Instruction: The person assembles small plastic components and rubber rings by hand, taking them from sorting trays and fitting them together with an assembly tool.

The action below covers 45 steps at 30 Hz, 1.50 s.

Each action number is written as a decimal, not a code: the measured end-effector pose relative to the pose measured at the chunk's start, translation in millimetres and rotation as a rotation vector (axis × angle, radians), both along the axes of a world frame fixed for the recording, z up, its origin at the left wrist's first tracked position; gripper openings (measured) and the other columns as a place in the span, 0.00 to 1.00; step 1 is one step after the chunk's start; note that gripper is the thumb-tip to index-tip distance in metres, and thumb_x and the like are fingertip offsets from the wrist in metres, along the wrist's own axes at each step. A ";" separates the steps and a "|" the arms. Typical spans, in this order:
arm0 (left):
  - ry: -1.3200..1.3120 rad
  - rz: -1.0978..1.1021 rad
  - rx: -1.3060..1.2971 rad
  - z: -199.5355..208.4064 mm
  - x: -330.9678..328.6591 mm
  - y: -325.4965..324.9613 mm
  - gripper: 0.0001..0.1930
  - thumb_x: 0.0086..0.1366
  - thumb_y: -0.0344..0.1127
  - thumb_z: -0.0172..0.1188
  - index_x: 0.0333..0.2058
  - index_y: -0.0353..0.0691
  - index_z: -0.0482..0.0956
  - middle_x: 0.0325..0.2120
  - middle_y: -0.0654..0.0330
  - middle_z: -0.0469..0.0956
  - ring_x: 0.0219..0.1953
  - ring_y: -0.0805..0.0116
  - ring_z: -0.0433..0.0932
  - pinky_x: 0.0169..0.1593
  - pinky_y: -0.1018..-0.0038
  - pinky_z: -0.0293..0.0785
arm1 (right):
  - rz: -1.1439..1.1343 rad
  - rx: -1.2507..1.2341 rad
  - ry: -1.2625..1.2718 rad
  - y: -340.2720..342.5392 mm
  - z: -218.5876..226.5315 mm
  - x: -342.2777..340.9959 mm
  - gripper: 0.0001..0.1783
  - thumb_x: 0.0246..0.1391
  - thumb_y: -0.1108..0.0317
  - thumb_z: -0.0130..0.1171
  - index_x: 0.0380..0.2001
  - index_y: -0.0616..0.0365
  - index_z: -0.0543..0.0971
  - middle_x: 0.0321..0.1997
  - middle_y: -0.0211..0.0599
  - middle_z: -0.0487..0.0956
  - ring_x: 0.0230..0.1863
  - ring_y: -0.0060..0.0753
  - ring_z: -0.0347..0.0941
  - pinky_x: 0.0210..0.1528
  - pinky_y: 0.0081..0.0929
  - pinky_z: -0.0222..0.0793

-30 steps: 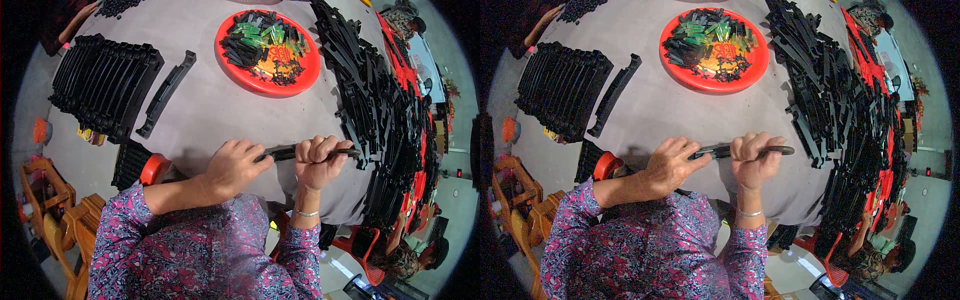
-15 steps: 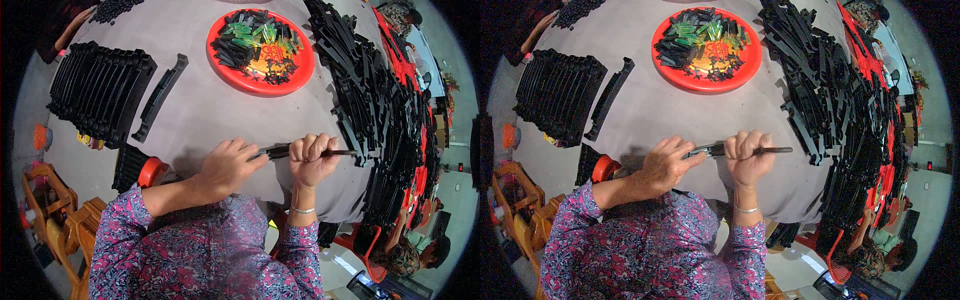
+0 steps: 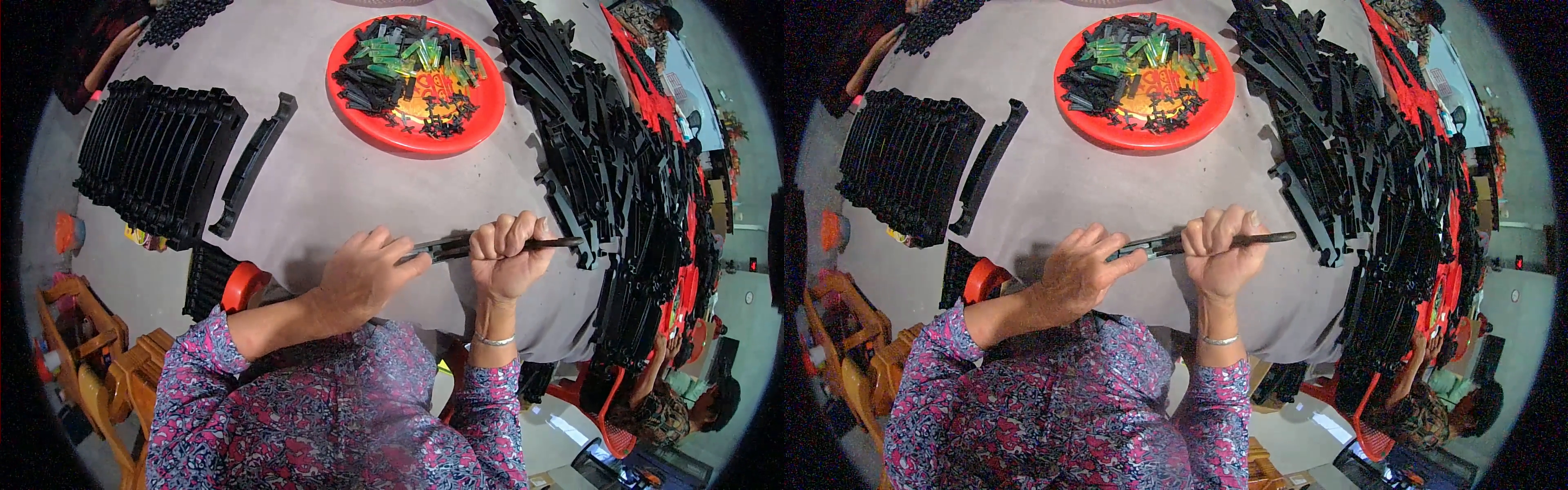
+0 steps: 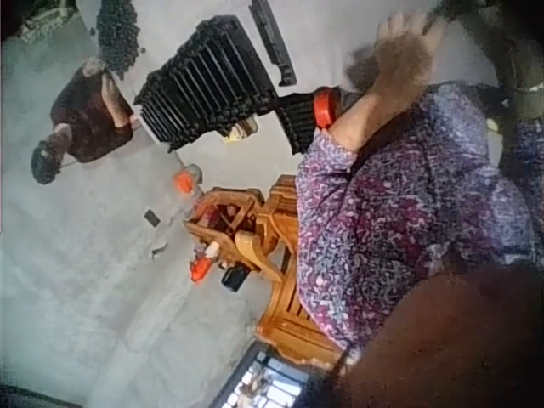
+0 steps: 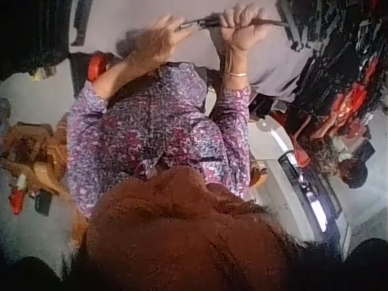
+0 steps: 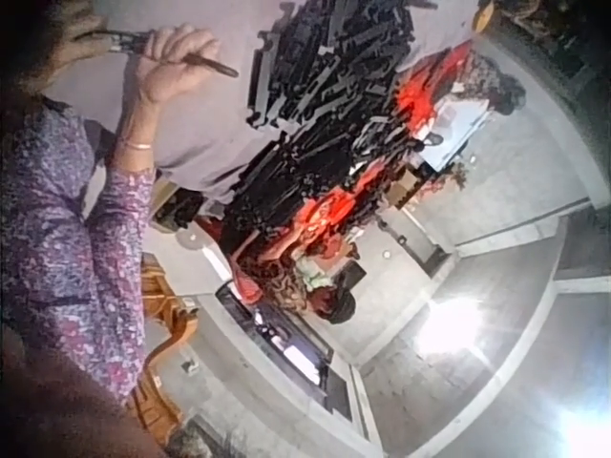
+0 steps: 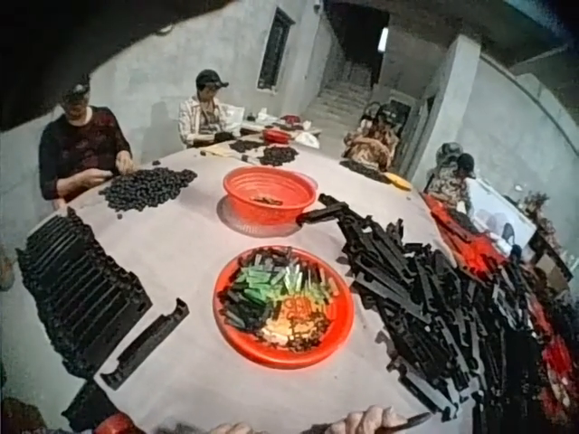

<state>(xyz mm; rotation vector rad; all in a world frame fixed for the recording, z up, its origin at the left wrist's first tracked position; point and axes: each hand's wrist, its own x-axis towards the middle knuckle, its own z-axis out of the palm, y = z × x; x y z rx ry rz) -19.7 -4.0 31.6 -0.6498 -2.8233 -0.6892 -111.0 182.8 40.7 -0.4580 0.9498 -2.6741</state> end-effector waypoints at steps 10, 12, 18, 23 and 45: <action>-0.035 -0.017 -0.030 1.4 -0.1 -1.1 0.20 0.53 0.32 0.58 0.47 0.50 0.80 0.37 0.62 0.73 0.38 0.62 0.71 0.37 0.67 0.69 | -0.023 0.022 -0.035 2.0 -1.6 -0.6 0.26 0.66 0.51 0.39 0.14 0.51 0.58 0.10 0.24 0.50 0.11 0.20 0.38 0.14 0.24 0.35; -0.030 -0.021 -0.024 1.0 -0.1 -1.1 0.20 0.53 0.32 0.58 0.47 0.50 0.80 0.38 0.63 0.73 0.38 0.62 0.71 0.37 0.67 0.69 | -0.026 0.010 -0.042 2.5 -3.6 -0.2 0.26 0.65 0.52 0.39 0.14 0.51 0.58 0.10 0.24 0.50 0.11 0.20 0.37 0.14 0.24 0.35; -0.020 -0.022 -0.027 -0.3 0.1 -1.1 0.20 0.53 0.32 0.58 0.47 0.49 0.80 0.37 0.62 0.73 0.38 0.62 0.71 0.37 0.67 0.70 | -0.014 -0.022 -0.073 5.7 -7.1 0.3 0.27 0.63 0.49 0.40 0.13 0.51 0.57 0.09 0.24 0.51 0.11 0.21 0.38 0.15 0.26 0.35; -0.016 -0.018 -0.007 0.0 -0.6 -0.1 0.19 0.53 0.30 0.58 0.46 0.48 0.80 0.36 0.62 0.73 0.37 0.61 0.71 0.37 0.67 0.70 | -0.063 -0.062 -0.124 8.2 -9.9 2.0 0.26 0.62 0.49 0.41 0.13 0.50 0.56 0.10 0.24 0.50 0.11 0.20 0.38 0.15 0.26 0.35; 0.048 -0.008 -0.006 3.5 0.3 -1.2 0.18 0.53 0.30 0.58 0.44 0.47 0.82 0.36 0.61 0.75 0.38 0.61 0.75 0.38 0.67 0.73 | -0.076 -0.029 -0.120 14.1 -6.8 0.8 0.26 0.62 0.49 0.41 0.14 0.51 0.56 0.12 0.23 0.50 0.13 0.21 0.39 0.15 0.25 0.36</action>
